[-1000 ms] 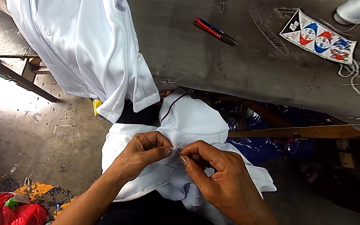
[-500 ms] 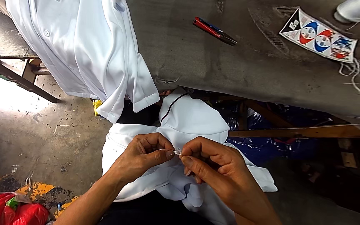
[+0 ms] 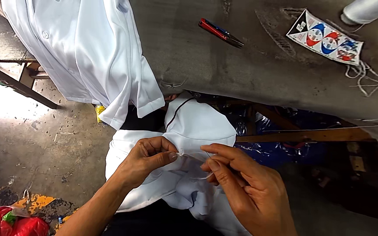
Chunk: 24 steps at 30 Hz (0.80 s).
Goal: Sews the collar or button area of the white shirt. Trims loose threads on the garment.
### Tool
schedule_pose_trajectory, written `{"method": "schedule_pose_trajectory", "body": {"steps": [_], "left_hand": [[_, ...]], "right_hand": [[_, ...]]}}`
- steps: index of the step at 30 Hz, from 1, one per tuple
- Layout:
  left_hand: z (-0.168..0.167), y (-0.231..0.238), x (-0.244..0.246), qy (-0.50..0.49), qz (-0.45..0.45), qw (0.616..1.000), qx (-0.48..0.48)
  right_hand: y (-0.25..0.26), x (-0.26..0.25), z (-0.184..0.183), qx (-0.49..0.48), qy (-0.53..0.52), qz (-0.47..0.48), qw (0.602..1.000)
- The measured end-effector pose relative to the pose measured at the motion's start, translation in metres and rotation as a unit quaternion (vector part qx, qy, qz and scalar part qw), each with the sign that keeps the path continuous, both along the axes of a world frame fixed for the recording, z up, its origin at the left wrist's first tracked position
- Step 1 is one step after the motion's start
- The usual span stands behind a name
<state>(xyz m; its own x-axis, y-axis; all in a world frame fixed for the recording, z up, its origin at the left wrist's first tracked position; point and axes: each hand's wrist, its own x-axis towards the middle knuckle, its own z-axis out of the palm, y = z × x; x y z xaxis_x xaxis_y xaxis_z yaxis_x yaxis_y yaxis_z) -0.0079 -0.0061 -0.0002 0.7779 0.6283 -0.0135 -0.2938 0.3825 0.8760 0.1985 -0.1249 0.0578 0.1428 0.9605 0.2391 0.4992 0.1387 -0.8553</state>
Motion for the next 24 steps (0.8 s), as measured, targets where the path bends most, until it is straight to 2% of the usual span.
{"method": "schedule_pose_trajectory", "body": {"steps": [8, 13, 19, 24], "left_hand": [[-0.001, -0.001, 0.0, -0.007, 0.0, 1.0, -0.008], [-0.002, 0.001, 0.0, -0.016, -0.004, 0.999, -0.033], [-0.005, 0.001, 0.001, -0.021, 0.006, 0.996, -0.09], [-0.003, 0.001, 0.003, -0.023, 0.008, 0.994, -0.104]], "right_hand": [[-0.001, -0.01, -0.003, -0.024, 0.052, 0.003, 0.998], [0.0, -0.011, -0.002, -0.003, 0.095, -0.007, 0.995], [0.001, -0.004, -0.007, 0.061, 0.059, 0.034, 0.996], [0.005, -0.008, -0.012, 0.031, -0.021, 0.018, 0.999]]}}
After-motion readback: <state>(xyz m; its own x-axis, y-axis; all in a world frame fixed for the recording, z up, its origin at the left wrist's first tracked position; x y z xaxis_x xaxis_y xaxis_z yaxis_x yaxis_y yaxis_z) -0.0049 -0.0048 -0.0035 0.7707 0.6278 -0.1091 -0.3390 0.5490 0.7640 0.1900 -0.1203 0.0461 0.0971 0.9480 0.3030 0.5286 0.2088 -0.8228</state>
